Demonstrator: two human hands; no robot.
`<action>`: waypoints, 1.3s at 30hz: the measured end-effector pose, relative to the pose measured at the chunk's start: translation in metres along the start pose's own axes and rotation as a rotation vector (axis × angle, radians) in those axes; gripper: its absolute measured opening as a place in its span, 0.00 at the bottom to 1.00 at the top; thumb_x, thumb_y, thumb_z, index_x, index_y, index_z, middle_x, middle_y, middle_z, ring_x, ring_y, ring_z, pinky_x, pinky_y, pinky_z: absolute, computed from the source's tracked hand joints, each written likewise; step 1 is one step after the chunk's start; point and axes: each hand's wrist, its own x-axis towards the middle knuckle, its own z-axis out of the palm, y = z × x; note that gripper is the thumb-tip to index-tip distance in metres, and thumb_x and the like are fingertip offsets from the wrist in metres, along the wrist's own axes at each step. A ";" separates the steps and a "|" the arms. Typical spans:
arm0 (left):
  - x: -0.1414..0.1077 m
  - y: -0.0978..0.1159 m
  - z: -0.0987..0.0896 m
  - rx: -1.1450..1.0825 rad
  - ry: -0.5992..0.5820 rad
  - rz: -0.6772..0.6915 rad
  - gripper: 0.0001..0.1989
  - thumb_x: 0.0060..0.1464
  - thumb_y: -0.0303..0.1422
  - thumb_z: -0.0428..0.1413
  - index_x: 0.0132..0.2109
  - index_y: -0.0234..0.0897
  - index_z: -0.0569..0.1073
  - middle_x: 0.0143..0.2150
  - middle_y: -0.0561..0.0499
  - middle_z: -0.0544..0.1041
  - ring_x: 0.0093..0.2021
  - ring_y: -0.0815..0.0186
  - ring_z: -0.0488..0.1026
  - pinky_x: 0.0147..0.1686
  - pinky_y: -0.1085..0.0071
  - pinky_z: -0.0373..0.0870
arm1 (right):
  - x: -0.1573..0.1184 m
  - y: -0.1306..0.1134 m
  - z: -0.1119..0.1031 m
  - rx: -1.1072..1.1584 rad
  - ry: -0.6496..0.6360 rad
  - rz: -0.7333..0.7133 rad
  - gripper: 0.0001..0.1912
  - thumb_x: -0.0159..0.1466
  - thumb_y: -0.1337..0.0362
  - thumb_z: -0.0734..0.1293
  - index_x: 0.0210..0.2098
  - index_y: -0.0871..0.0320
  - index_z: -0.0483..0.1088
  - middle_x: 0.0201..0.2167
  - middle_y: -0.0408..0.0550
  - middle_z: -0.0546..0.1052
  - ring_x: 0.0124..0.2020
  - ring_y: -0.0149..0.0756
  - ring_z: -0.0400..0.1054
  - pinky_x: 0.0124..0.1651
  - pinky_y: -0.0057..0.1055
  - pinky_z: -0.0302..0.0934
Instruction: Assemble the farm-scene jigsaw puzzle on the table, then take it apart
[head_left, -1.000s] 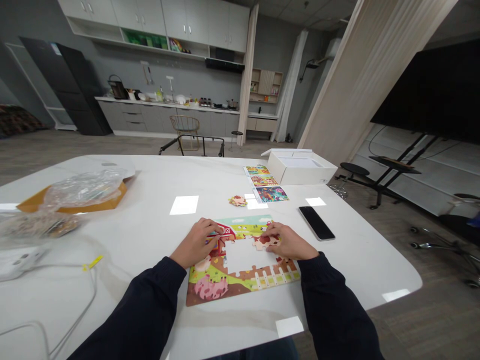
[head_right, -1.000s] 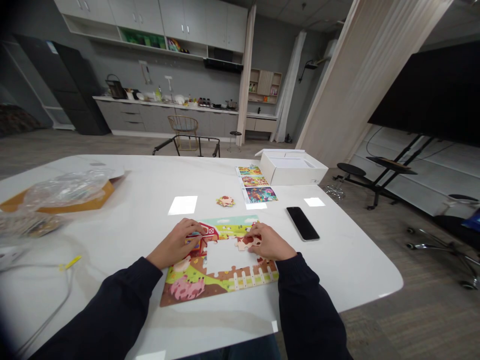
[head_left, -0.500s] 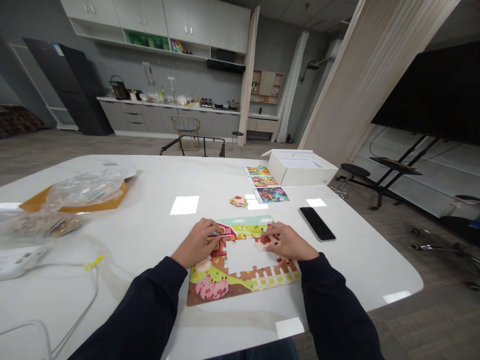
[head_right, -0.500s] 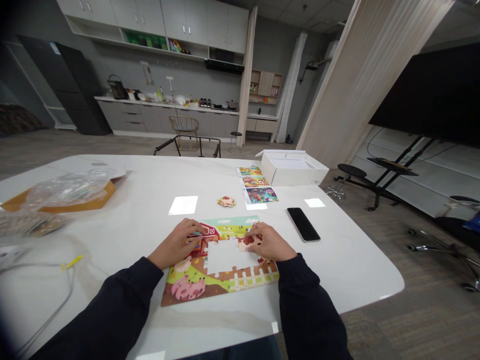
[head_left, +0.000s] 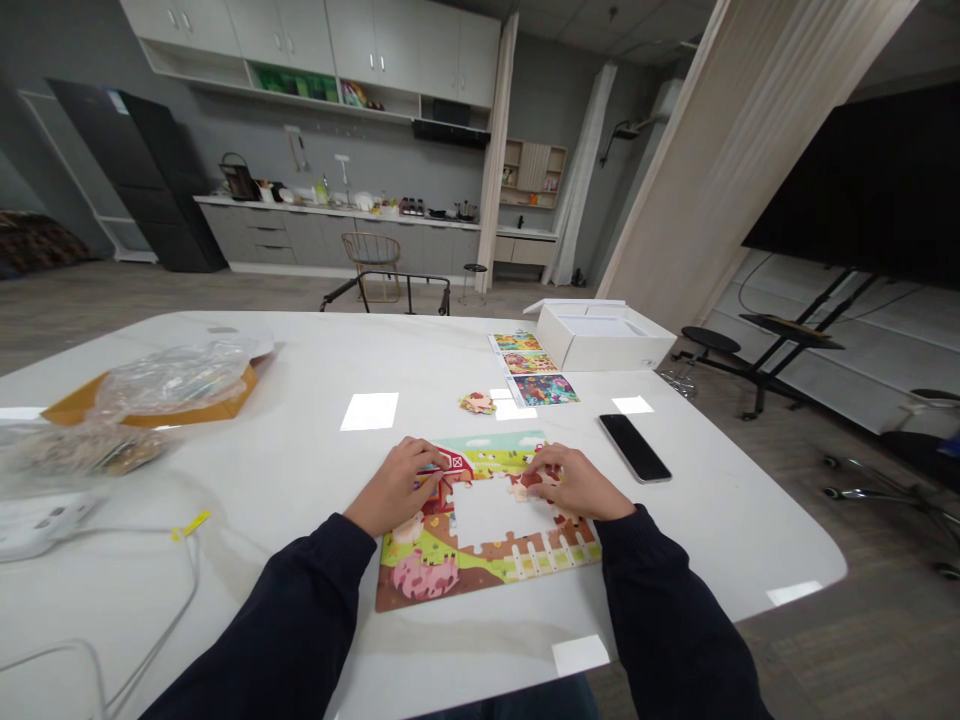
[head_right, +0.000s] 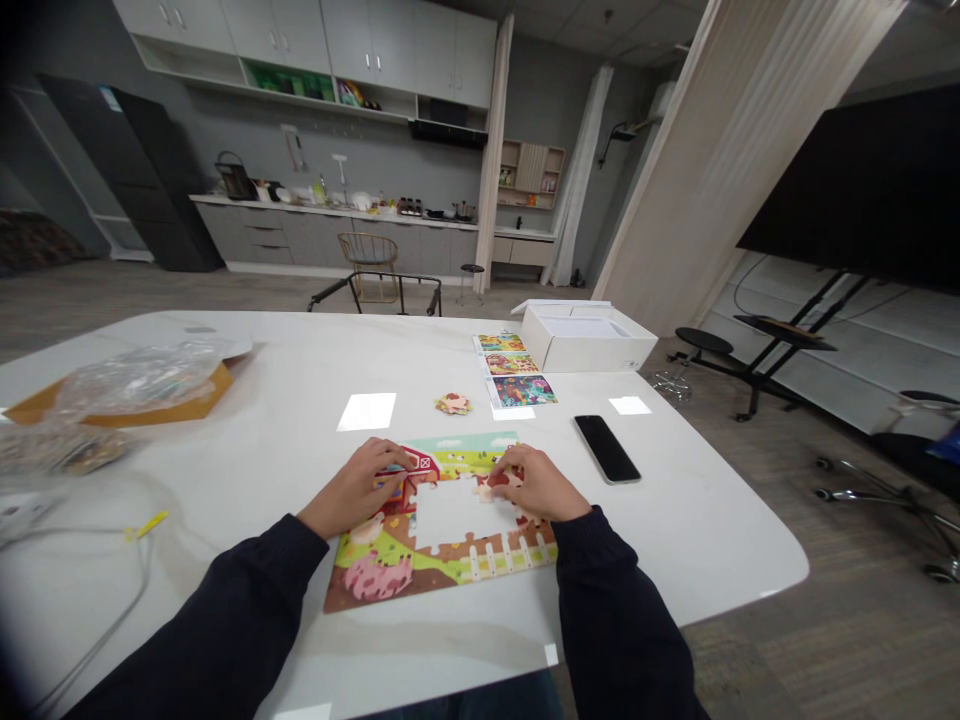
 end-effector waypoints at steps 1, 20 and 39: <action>0.000 0.000 0.000 0.001 0.000 0.002 0.09 0.62 0.26 0.53 0.44 0.41 0.77 0.45 0.46 0.76 0.50 0.55 0.70 0.52 0.55 0.69 | 0.000 0.000 0.001 0.012 -0.003 0.005 0.06 0.57 0.64 0.75 0.36 0.55 0.81 0.36 0.47 0.78 0.34 0.37 0.69 0.40 0.33 0.64; 0.000 -0.001 0.000 -0.028 0.069 0.021 0.09 0.61 0.25 0.53 0.42 0.41 0.77 0.43 0.46 0.77 0.48 0.56 0.71 0.50 0.56 0.71 | 0.153 0.000 0.043 -0.323 0.176 0.041 0.16 0.64 0.60 0.73 0.49 0.61 0.75 0.48 0.58 0.79 0.52 0.48 0.72 0.56 0.40 0.63; -0.001 -0.005 0.003 -0.008 0.060 0.007 0.10 0.59 0.23 0.54 0.42 0.42 0.77 0.44 0.47 0.77 0.48 0.57 0.71 0.50 0.58 0.70 | 0.047 -0.019 -0.005 0.098 0.060 -0.107 0.16 0.59 0.54 0.76 0.44 0.54 0.79 0.47 0.51 0.80 0.48 0.44 0.74 0.51 0.39 0.68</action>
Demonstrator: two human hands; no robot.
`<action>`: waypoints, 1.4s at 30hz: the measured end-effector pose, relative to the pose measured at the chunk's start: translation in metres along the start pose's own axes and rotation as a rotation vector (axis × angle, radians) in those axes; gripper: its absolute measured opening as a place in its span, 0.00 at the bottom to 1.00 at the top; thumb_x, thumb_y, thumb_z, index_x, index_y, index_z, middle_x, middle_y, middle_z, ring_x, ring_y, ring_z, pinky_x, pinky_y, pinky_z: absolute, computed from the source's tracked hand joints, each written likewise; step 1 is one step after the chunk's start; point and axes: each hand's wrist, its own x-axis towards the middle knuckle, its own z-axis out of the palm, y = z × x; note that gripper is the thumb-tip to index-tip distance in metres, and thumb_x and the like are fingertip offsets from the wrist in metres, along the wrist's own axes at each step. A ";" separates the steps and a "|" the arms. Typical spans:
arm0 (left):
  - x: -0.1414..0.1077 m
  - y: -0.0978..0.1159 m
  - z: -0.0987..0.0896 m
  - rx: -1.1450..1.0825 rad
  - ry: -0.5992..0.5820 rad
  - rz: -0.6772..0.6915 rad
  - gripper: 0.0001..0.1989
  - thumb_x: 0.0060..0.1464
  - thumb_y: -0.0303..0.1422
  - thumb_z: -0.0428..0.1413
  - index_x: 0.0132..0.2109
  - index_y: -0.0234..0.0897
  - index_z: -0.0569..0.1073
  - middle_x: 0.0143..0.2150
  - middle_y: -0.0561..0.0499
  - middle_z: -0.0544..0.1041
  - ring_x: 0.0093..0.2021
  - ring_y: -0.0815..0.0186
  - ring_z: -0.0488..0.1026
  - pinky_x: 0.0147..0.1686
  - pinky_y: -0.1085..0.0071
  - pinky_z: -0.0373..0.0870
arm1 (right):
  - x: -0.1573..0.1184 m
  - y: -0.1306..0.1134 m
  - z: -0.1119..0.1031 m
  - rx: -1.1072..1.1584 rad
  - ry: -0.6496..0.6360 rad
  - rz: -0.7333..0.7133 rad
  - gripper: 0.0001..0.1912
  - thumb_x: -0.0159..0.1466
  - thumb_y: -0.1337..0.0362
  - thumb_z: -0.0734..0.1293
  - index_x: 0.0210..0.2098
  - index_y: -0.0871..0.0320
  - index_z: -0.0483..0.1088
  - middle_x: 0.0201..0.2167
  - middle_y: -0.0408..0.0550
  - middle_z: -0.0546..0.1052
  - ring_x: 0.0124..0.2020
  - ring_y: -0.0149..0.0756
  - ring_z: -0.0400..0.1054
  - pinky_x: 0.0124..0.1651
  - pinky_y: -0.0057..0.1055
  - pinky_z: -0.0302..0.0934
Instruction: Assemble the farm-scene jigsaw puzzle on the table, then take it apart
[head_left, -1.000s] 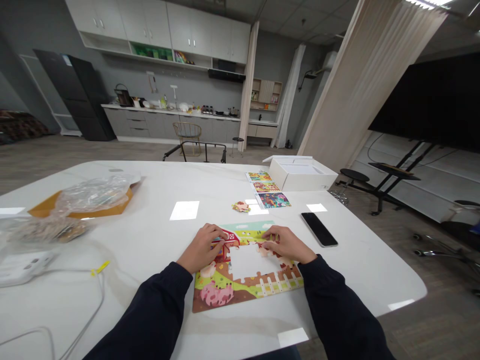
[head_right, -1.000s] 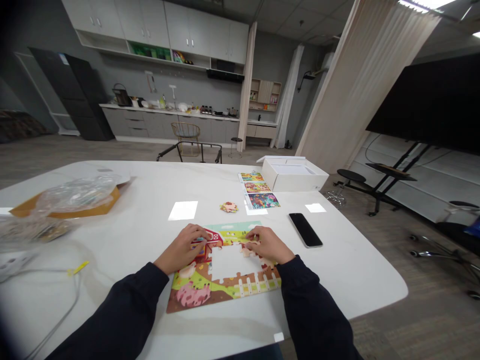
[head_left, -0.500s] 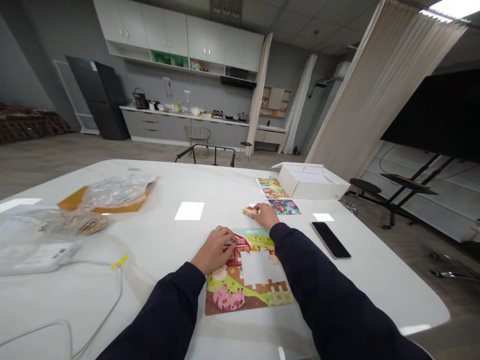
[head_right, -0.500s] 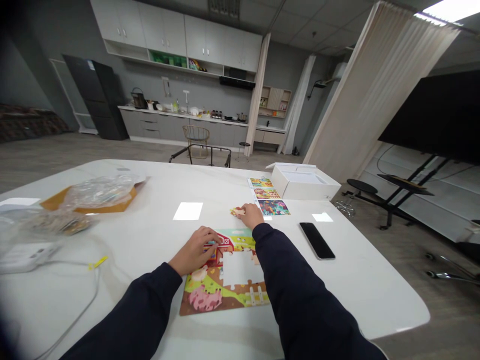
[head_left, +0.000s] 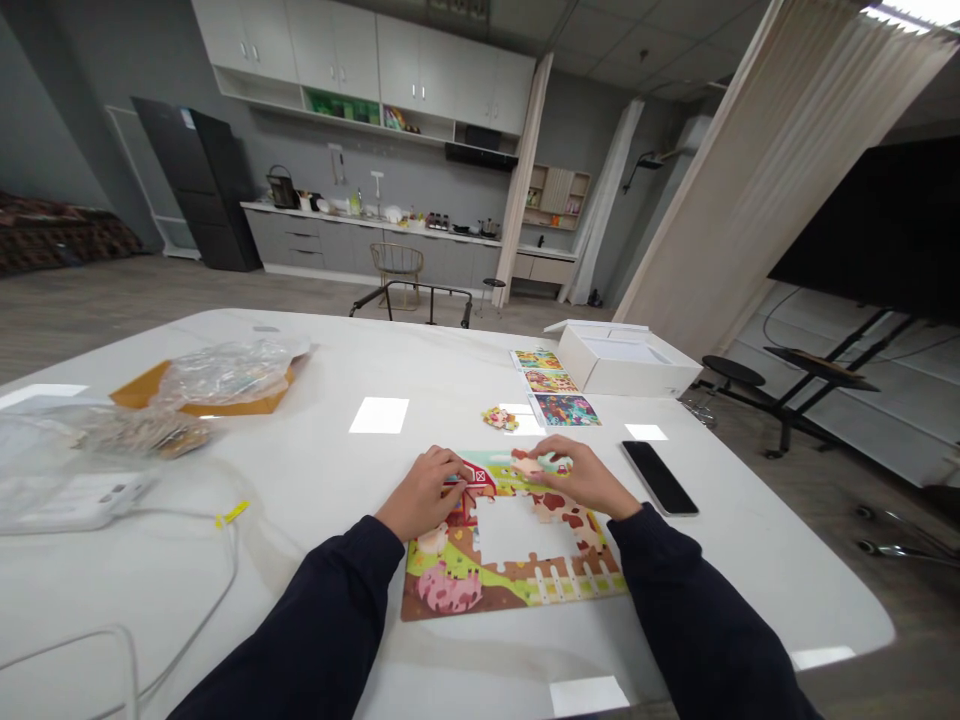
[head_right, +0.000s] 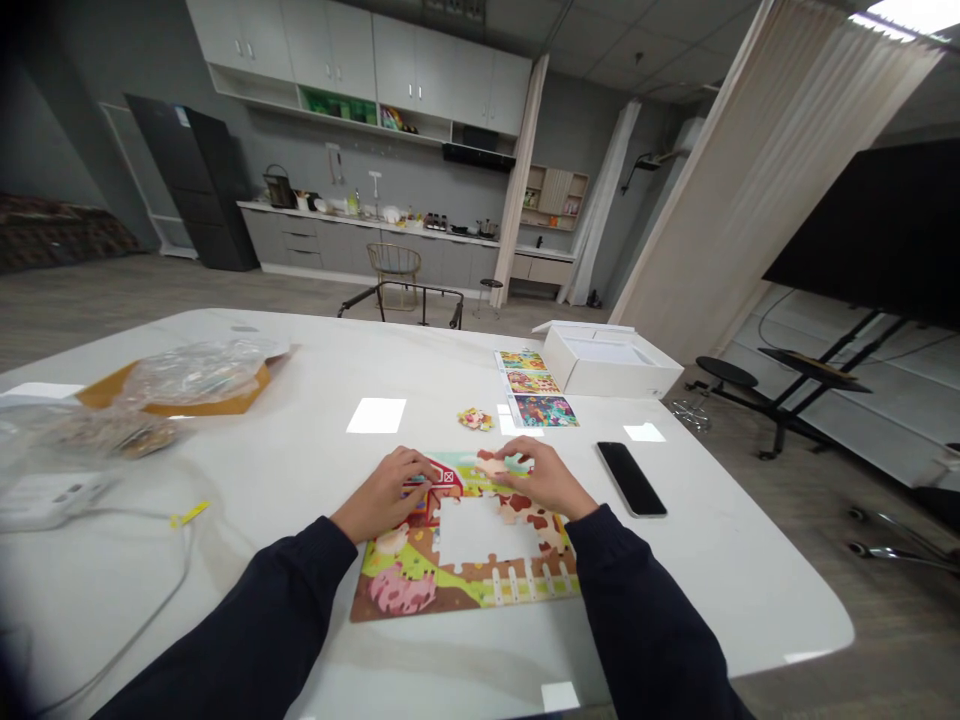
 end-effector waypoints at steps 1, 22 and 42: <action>0.000 0.000 0.000 -0.002 -0.001 -0.001 0.10 0.60 0.24 0.54 0.42 0.42 0.77 0.44 0.47 0.77 0.48 0.57 0.71 0.50 0.58 0.70 | -0.013 -0.003 -0.001 0.021 -0.038 0.005 0.15 0.59 0.55 0.77 0.44 0.54 0.79 0.47 0.51 0.80 0.48 0.44 0.75 0.52 0.40 0.68; 0.000 -0.002 0.001 -0.026 -0.052 -0.040 0.10 0.62 0.26 0.52 0.44 0.42 0.76 0.46 0.48 0.77 0.50 0.57 0.70 0.53 0.58 0.70 | -0.038 0.016 0.021 -0.007 -0.116 -0.153 0.15 0.57 0.59 0.79 0.44 0.53 0.80 0.43 0.51 0.80 0.46 0.46 0.73 0.51 0.44 0.68; -0.001 -0.003 0.000 -0.010 -0.056 -0.034 0.10 0.62 0.28 0.51 0.44 0.41 0.76 0.47 0.46 0.77 0.51 0.56 0.71 0.53 0.57 0.71 | -0.051 0.010 -0.021 -0.034 0.292 -0.153 0.20 0.58 0.63 0.77 0.49 0.51 0.74 0.47 0.48 0.78 0.44 0.43 0.71 0.47 0.40 0.66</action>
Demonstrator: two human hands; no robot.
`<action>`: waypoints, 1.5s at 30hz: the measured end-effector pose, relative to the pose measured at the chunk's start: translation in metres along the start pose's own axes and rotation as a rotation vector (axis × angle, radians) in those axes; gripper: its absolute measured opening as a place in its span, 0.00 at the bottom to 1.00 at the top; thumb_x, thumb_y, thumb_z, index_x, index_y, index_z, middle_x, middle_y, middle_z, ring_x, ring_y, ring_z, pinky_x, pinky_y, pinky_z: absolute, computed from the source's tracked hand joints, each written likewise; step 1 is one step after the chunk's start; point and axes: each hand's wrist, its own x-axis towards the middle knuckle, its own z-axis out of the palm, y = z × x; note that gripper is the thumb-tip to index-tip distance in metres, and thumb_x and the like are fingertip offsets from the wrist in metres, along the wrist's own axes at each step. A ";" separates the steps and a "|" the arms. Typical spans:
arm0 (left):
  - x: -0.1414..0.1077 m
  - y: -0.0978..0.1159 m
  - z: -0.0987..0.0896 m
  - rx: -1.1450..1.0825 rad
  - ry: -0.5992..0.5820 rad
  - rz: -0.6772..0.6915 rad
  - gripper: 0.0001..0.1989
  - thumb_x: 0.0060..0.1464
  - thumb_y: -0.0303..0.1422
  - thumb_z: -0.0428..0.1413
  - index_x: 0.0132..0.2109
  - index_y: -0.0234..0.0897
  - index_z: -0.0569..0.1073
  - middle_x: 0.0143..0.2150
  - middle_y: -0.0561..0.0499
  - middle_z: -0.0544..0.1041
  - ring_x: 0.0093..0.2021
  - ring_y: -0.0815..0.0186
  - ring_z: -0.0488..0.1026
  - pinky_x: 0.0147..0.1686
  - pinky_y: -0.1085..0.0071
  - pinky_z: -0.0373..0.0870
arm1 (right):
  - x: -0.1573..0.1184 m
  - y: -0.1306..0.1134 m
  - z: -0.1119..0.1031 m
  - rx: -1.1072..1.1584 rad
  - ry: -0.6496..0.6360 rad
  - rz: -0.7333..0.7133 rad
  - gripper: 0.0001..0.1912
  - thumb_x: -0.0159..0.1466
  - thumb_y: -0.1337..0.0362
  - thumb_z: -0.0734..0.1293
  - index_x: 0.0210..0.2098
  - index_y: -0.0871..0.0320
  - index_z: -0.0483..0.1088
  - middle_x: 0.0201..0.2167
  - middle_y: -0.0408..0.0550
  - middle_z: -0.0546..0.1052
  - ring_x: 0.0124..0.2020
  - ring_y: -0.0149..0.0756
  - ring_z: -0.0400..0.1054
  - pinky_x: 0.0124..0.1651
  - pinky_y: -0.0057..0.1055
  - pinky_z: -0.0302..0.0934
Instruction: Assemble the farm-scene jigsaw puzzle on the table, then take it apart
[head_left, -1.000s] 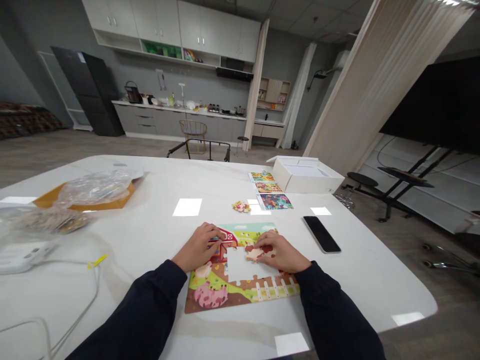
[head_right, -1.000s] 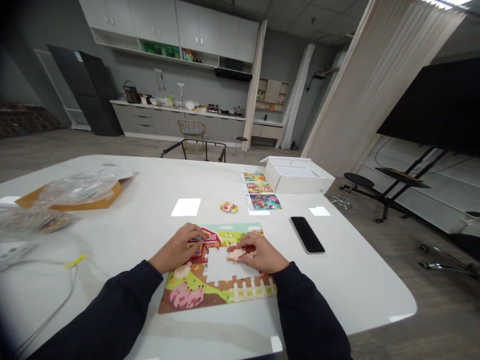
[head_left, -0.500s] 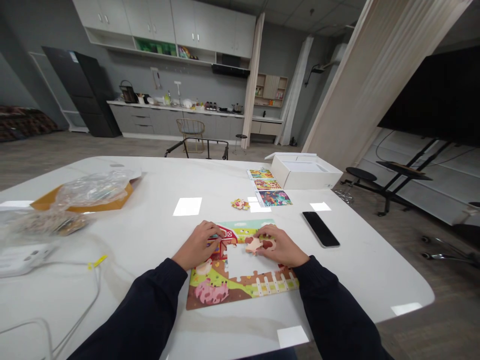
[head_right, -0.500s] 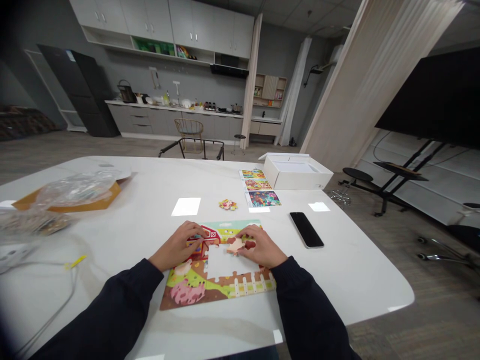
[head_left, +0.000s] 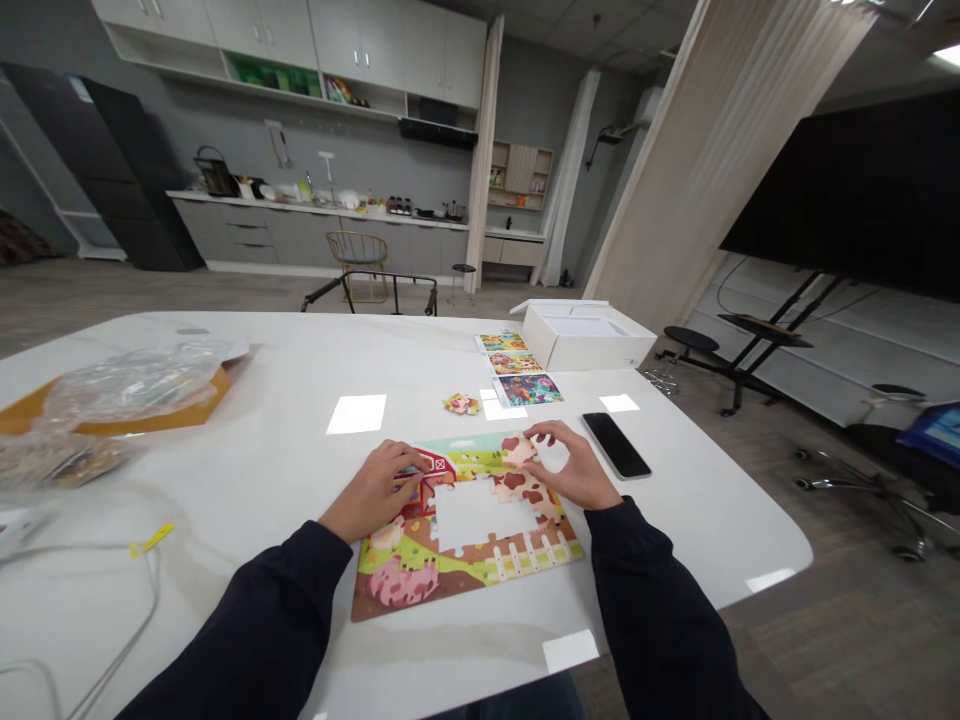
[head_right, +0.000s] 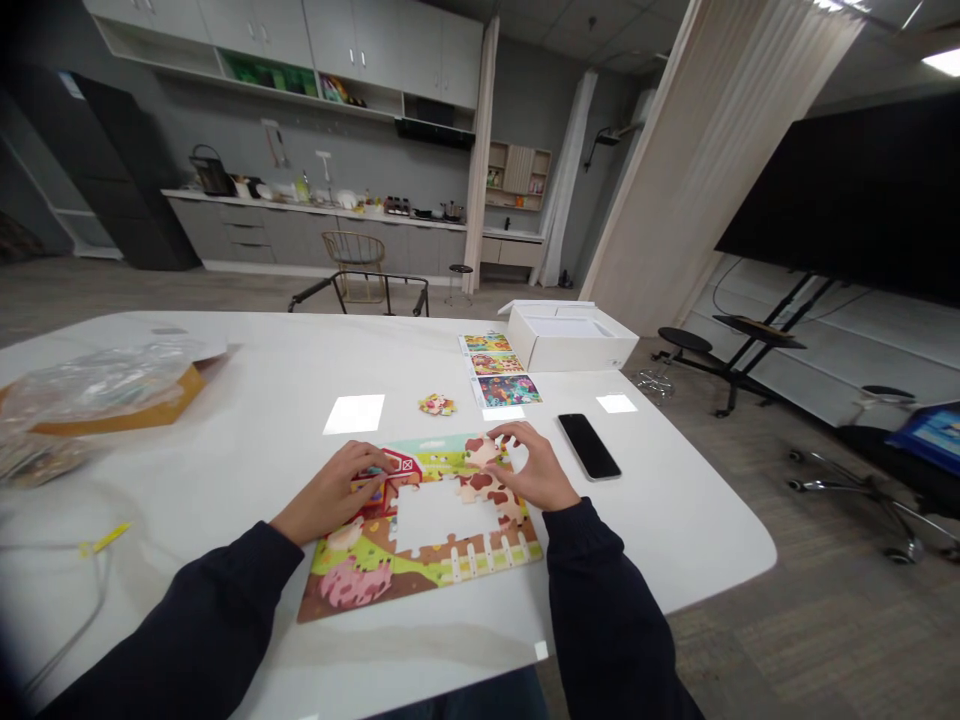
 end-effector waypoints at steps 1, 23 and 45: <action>0.000 0.000 0.000 0.000 -0.003 -0.002 0.10 0.62 0.29 0.51 0.44 0.41 0.76 0.47 0.47 0.77 0.51 0.56 0.71 0.53 0.57 0.71 | 0.000 0.001 0.000 -0.003 0.004 0.008 0.19 0.59 0.63 0.76 0.49 0.51 0.74 0.47 0.48 0.79 0.43 0.42 0.71 0.46 0.39 0.66; 0.002 -0.001 -0.002 0.012 -0.007 0.032 0.11 0.61 0.30 0.51 0.45 0.42 0.78 0.47 0.46 0.78 0.52 0.55 0.71 0.55 0.55 0.71 | -0.042 0.001 -0.018 0.234 -0.202 0.201 0.17 0.59 0.55 0.78 0.46 0.53 0.81 0.49 0.53 0.80 0.50 0.45 0.74 0.48 0.39 0.68; 0.003 -0.001 0.000 0.033 -0.018 0.007 0.12 0.65 0.37 0.52 0.44 0.42 0.79 0.47 0.46 0.79 0.51 0.55 0.72 0.55 0.55 0.72 | -0.063 0.004 -0.004 0.072 -0.186 0.088 0.19 0.57 0.61 0.79 0.48 0.50 0.80 0.44 0.50 0.80 0.49 0.46 0.72 0.52 0.44 0.69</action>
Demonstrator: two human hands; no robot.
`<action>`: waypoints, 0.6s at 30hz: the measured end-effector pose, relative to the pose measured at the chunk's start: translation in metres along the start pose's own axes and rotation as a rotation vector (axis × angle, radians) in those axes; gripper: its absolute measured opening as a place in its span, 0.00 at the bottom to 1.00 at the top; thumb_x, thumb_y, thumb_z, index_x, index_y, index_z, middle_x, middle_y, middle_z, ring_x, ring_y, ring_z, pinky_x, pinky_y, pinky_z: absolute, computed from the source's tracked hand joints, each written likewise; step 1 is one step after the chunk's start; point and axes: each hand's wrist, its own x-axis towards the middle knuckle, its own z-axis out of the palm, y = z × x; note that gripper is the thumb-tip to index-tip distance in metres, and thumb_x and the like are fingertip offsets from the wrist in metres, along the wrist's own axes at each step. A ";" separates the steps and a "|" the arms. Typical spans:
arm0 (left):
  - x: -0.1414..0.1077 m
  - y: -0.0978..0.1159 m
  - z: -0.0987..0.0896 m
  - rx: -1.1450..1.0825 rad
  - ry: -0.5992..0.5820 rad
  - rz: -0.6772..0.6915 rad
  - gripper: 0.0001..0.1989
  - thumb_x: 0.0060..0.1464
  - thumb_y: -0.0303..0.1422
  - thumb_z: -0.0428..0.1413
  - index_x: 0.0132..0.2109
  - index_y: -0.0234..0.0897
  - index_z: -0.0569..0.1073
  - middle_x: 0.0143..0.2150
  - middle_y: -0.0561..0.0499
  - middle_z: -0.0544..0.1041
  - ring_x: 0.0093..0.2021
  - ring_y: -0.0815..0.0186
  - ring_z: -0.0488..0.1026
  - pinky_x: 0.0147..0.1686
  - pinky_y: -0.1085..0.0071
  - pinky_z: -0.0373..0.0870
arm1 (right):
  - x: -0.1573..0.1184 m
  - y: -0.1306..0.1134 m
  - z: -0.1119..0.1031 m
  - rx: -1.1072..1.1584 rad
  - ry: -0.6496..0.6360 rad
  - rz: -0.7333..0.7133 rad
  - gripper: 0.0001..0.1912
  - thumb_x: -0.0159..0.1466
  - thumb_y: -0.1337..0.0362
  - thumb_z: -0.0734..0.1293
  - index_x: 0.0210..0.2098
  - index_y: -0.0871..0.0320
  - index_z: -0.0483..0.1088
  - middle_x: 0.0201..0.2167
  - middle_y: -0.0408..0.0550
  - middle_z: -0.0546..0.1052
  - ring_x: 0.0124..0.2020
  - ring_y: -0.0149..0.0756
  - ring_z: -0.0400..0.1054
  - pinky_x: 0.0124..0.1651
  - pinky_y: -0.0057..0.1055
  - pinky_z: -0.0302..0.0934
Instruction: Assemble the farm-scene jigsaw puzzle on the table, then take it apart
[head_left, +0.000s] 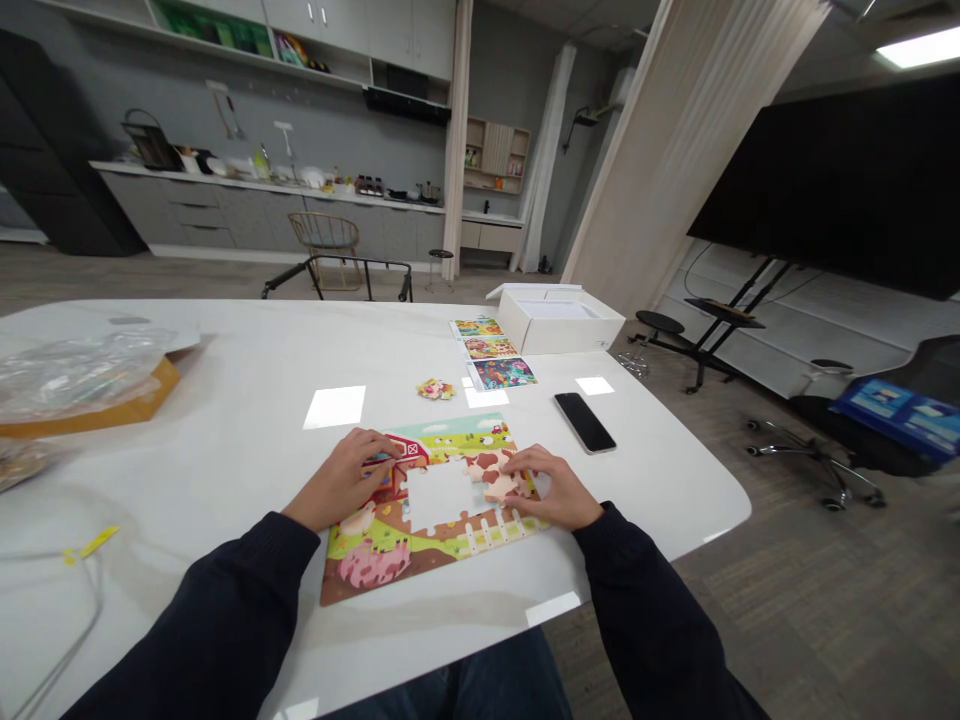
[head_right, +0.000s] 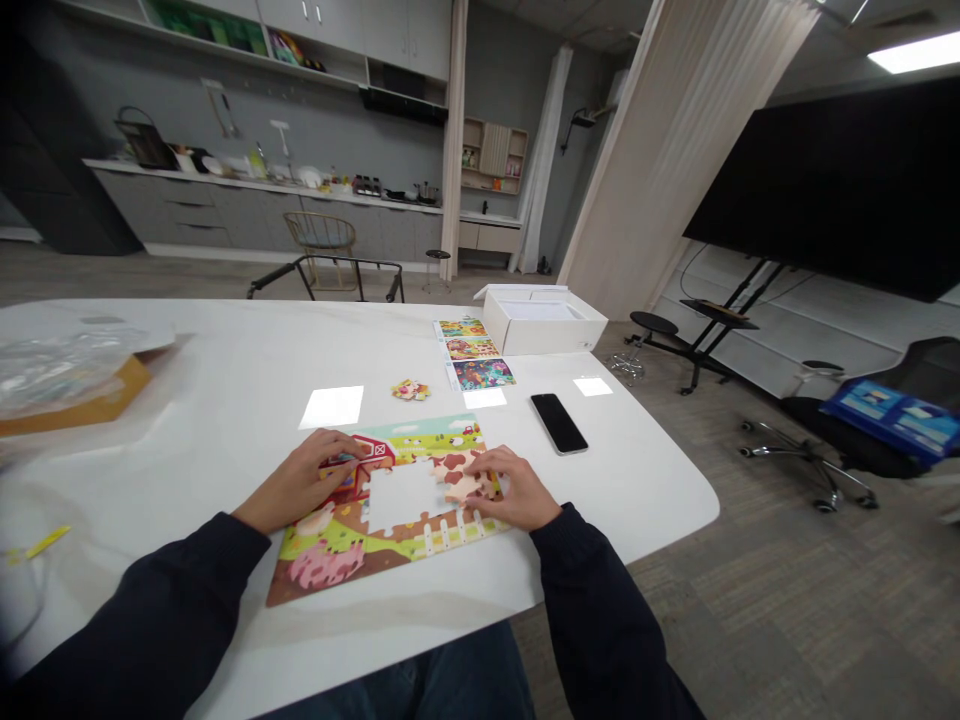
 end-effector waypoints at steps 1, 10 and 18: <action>0.000 0.000 0.000 -0.002 0.001 -0.001 0.11 0.65 0.36 0.52 0.44 0.42 0.79 0.47 0.46 0.79 0.51 0.55 0.72 0.54 0.55 0.72 | 0.001 -0.001 0.001 0.003 -0.024 -0.008 0.19 0.57 0.61 0.79 0.48 0.49 0.80 0.45 0.51 0.80 0.50 0.46 0.72 0.54 0.45 0.69; 0.000 -0.001 0.001 -0.004 -0.006 -0.009 0.11 0.64 0.36 0.52 0.44 0.42 0.79 0.47 0.47 0.79 0.52 0.55 0.72 0.55 0.55 0.71 | 0.001 0.003 0.008 -0.012 -0.094 -0.031 0.17 0.58 0.66 0.78 0.47 0.48 0.82 0.46 0.50 0.79 0.51 0.47 0.71 0.57 0.48 0.69; 0.000 0.000 0.000 -0.007 0.013 0.004 0.11 0.64 0.35 0.53 0.44 0.42 0.79 0.47 0.47 0.79 0.51 0.55 0.72 0.54 0.56 0.72 | 0.000 0.006 0.010 -0.021 -0.106 -0.037 0.17 0.60 0.64 0.76 0.49 0.47 0.81 0.48 0.50 0.79 0.52 0.47 0.71 0.58 0.49 0.68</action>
